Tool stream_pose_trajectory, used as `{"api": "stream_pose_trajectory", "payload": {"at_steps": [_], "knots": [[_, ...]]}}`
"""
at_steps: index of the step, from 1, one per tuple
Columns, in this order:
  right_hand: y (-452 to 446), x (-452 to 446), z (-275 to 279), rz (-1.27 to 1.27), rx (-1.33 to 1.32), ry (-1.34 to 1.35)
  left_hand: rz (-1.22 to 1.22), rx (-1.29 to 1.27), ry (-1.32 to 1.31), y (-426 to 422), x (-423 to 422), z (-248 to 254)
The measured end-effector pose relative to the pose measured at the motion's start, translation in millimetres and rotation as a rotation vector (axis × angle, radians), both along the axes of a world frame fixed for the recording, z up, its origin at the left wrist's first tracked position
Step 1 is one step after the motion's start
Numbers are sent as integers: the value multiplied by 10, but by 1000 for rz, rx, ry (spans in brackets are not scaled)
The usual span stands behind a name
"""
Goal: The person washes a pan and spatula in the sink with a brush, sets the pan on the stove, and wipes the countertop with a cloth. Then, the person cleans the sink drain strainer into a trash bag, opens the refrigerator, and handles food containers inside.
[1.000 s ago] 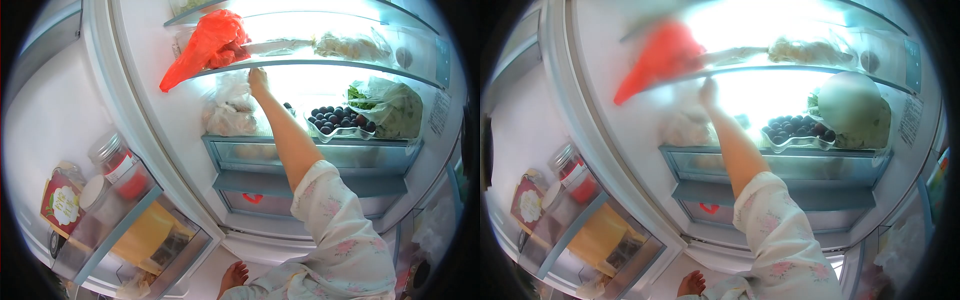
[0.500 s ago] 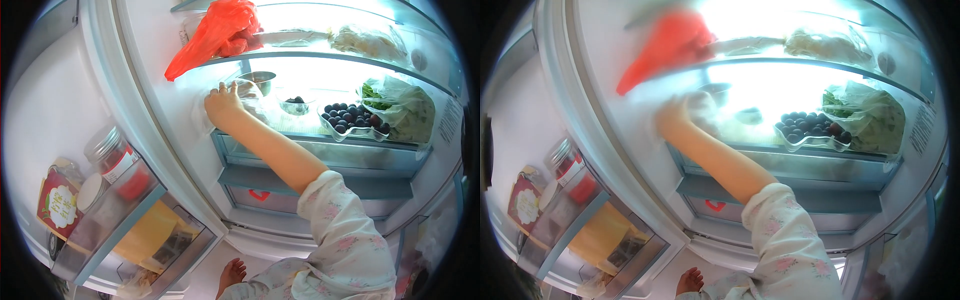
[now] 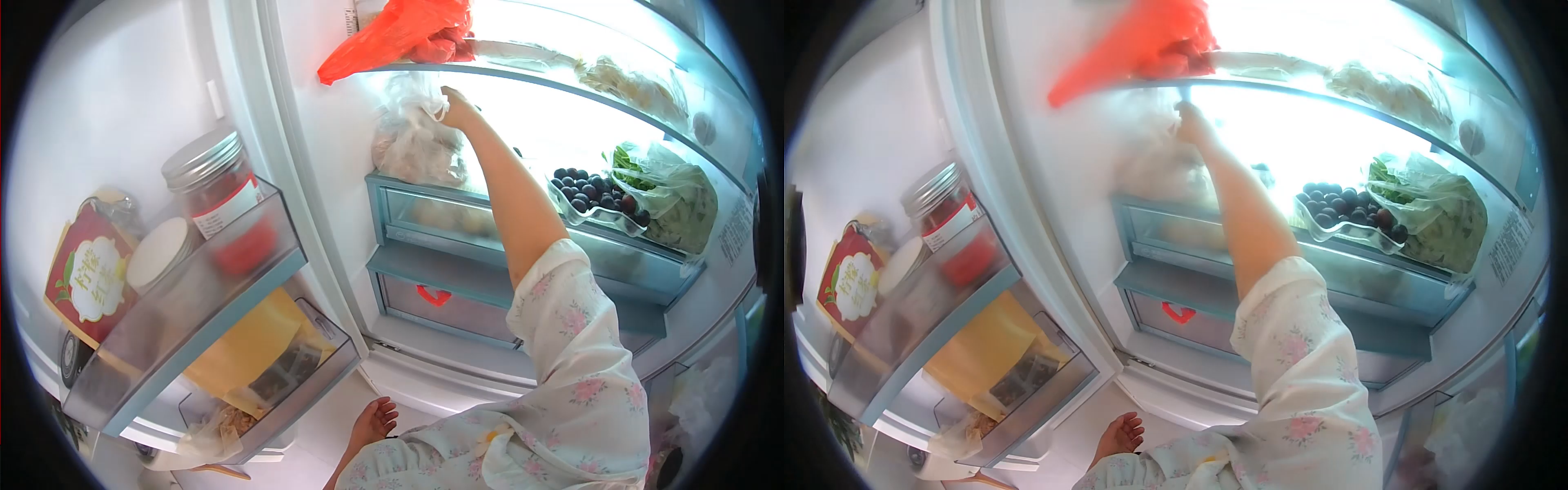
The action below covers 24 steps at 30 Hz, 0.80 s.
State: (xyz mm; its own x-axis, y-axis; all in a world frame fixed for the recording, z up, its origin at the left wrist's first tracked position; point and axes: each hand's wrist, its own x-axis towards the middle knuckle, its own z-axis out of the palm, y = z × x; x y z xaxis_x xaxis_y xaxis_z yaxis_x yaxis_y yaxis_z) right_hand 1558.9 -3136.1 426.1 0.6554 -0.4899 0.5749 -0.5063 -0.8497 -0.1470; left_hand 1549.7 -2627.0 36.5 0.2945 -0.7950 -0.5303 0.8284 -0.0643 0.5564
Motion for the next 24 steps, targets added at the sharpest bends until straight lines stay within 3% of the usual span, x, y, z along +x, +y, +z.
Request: {"api": "stream_pose_trajectory", "payload": {"at_steps": [2, 4, 7, 13, 16, 18, 21, 24], "knots": [[-200, -66, -64, 77, -15, -178, 16, 7, 3, 12, 0, -13], [14, -246, -107, 186, 219, -457, 28, 24, 14, 48, -11, -63], [74, -328, -124, 184, 396, -629, 42, 65, 29, 131, 2, -113], [-1194, 402, -664, 433, 581, -1129, 44, 60, 20, 228, 32, -104], [-694, 226, -503, 570, 686, -953, 40, 28, 16, 187, 48, -54], [-114, 40, -312, 419, 412, -414, 31, 17, 7, 151, 36, -29], [1448, 49, 84, -147, -195, 420, 5, 36, 19, 108, 16, -115], [1524, 365, -184, -227, -179, 418, -53, 63, 16, 51, -21, -148]]}}
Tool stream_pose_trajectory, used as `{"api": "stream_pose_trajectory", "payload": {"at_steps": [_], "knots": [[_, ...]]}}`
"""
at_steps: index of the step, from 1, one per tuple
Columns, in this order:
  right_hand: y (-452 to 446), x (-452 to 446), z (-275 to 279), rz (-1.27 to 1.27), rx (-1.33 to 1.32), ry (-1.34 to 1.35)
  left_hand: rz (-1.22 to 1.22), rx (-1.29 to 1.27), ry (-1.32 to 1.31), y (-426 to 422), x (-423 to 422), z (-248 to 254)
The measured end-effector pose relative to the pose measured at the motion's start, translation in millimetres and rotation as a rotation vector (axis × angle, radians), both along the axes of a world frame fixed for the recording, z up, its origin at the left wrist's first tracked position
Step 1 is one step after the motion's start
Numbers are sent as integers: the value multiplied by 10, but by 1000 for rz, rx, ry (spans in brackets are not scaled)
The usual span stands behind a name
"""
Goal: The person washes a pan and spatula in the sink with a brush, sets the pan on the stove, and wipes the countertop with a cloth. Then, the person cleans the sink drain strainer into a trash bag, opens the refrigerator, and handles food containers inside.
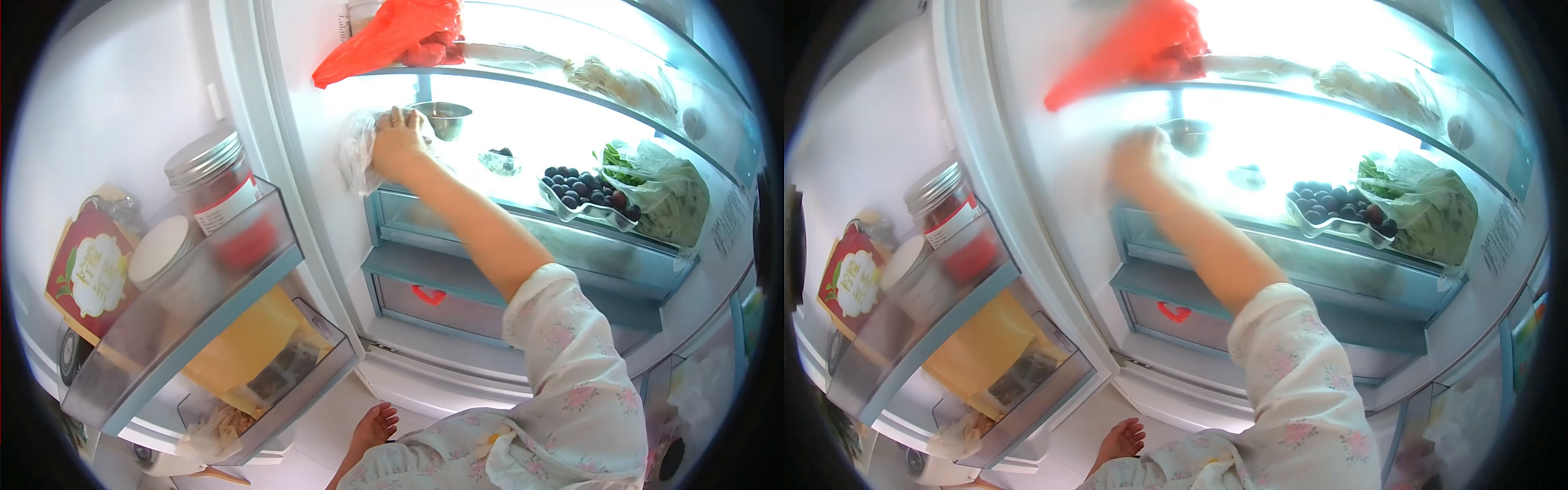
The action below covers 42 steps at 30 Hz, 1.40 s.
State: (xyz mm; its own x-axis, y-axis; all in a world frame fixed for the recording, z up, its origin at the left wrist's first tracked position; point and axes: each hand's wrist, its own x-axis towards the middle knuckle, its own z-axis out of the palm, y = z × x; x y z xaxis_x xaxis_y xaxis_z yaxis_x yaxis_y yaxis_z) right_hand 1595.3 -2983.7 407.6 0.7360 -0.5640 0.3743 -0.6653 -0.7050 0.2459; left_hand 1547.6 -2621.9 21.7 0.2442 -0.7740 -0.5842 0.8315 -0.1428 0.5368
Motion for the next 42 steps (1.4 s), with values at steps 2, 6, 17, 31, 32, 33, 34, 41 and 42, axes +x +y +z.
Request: {"api": "stream_pose_trajectory", "payload": {"at_steps": [2, 6, 17, 31, 32, 33, 34, 41, 42], "knots": [[-101, 135, -89, -17, -8, -4, -22, -5, -29, -27, -30, 30], [157, -169, 221, 56, 164, 79, 6, -27, -44, -33, -56, 45], [496, -1035, 397, 16, -159, -193, 74, 15, -33, 65, 2, 8], [-1174, -490, 65, -55, 108, -486, 180, 69, 20, 213, -15, -100], [-1149, -493, 74, -71, 83, -469, 198, 95, 13, 233, -23, -72], [-1180, -468, 74, -101, 47, -416, 216, 125, 4, 260, -22, -51], [-1196, -452, 88, -129, 8, -364, 214, 91, 9, 279, 0, -90], [-752, -802, 318, -123, -103, -196, 230, 15, -31, 284, 29, 13], [-636, -886, 354, -114, -103, -222, 217, 10, -28, 272, 31, 17]]}}
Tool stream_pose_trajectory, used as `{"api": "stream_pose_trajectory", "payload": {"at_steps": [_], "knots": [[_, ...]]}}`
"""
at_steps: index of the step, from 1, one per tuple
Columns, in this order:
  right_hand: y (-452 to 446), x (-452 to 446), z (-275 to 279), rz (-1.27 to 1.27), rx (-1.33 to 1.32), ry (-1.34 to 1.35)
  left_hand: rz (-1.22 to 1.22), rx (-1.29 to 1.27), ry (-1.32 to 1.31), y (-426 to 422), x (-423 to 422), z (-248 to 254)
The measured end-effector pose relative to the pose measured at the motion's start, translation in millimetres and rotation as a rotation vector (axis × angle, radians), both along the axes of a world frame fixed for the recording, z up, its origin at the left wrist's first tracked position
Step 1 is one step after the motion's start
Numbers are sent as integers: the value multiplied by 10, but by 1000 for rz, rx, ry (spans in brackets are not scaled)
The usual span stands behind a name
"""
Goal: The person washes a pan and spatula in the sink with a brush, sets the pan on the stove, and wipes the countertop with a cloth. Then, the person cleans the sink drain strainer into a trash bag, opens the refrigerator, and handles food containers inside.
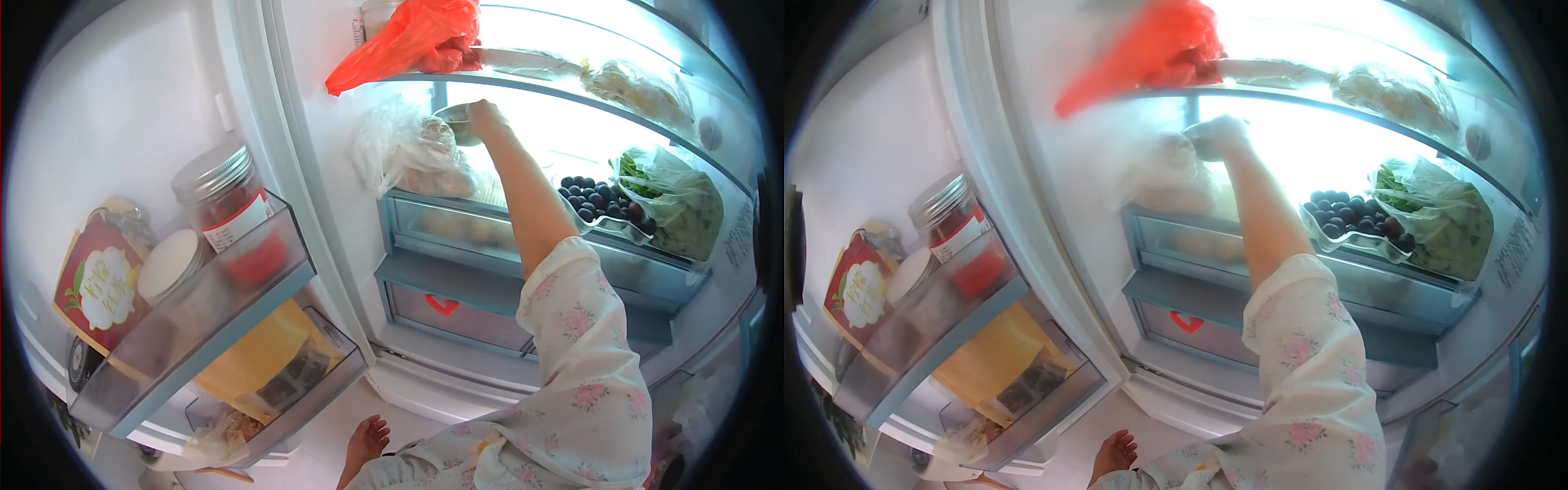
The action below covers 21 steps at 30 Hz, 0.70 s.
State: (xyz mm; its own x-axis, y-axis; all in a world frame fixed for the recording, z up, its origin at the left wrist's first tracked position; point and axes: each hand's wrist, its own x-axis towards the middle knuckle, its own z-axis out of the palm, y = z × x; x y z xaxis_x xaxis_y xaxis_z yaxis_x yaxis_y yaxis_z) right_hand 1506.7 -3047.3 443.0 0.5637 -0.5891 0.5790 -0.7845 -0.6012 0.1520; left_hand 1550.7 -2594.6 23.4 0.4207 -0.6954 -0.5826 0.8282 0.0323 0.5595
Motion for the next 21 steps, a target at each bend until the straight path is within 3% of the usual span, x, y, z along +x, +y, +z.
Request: {"api": "stream_pose_trajectory", "payload": {"at_steps": [3, 5, 7, 10, 12, 16, 19, 21], "knots": [[-751, -62, -119, 167, 122, -248, -45, 31, 21, -41, -12, 26], [-835, -135, -84, 196, 96, -238, -59, 50, 25, -53, -12, 21], [-770, -215, -27, 95, -85, 8, -79, 51, 22, -66, -17, 3], [-830, -199, -190, 437, 228, -418, -101, 36, 26, -70, -11, -34], [-841, -107, -276, 383, 161, -403, -117, 27, 44, -105, 31, -116], [-740, 70, -391, 267, -16, -353, -228, -175, 215, -71, 282, -994], [-383, 96, -218, 290, -156, -309, -138, -92, 157, -19, 169, -481], [97, -3, 27, 360, -94, -215, -80, 0, 139, 64, 108, -273]]}}
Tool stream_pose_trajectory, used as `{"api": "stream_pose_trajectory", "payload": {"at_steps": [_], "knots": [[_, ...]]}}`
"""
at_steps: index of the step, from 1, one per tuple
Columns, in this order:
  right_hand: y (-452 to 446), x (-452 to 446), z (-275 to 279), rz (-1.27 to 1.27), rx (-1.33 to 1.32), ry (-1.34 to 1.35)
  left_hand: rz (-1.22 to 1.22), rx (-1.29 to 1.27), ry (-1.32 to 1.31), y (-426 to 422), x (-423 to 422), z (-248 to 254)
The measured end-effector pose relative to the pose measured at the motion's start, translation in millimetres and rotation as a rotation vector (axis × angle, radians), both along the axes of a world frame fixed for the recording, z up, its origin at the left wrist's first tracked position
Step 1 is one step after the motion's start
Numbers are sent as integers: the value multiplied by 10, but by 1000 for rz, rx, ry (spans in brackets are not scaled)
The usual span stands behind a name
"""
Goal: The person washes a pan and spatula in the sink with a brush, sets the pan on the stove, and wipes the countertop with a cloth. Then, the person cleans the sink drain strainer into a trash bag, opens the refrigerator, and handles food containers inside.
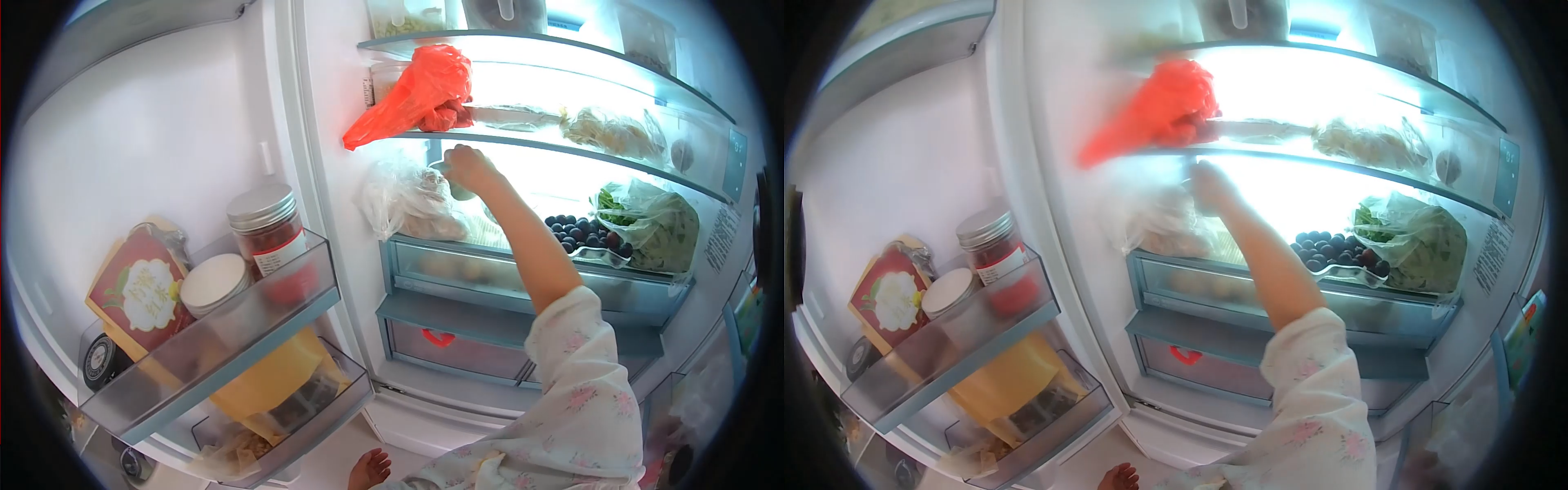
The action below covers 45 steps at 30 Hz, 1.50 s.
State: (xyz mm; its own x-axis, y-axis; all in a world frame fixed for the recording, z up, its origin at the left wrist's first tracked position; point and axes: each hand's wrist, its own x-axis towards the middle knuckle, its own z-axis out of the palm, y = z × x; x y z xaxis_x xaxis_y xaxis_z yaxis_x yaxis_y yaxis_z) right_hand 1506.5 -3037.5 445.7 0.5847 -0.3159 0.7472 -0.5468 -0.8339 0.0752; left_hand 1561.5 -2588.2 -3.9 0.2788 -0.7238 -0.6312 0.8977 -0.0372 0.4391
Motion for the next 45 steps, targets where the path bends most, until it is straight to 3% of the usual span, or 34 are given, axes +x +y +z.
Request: {"api": "stream_pose_trajectory", "payload": {"at_steps": [2, 5, 9, 12, 15, 17, 21, 30, 34, 38, 39, 40, 41, 45], "knots": [[624, -106, 335, 80, 131, 135, 27, 25, -20, 25, 13, -30], [829, -111, 627, 179, 30, -48, 25, -35, -42, 176, 84, -297], [777, 7, 807, 91, -284, -127, 43, -65, -54, 134, 135, -478], [584, 63, 1044, 126, -57, 108, 93, -66, -31, 152, 105, -365], [678, -41, 1263, 209, 316, 94, 113, -72, -4, 168, 59, -165], [605, 15, 1317, 113, 351, 161, 107, -62, -12, 218, 51, -149], [515, 109, 1244, 12, 191, 188, 48, -11, -79, 341, 109, -232], [215, -34, 1378, 160, 291, -117, 70, -47, -91, 595, 233, -368], [280, 55, 1285, 67, 105, -2, 76, -96, -200, 710, 173, -421], [318, 180, 1090, -50, -121, 54, 111, -187, 51, 765, 156, -457], [-85, 249, 976, 4, -164, -109, 104, -220, 94, 790, 175, -455], [-334, 180, 980, -52, -165, 92, 109, -220, 25, 831, 95, -405], [-230, 242, 925, -29, -156, 106, 151, -213, -42, 844, -15, -324], [270, 119, 854, -20, -140, -40, 205, -134, -335, 1089, -250, 59]]}}
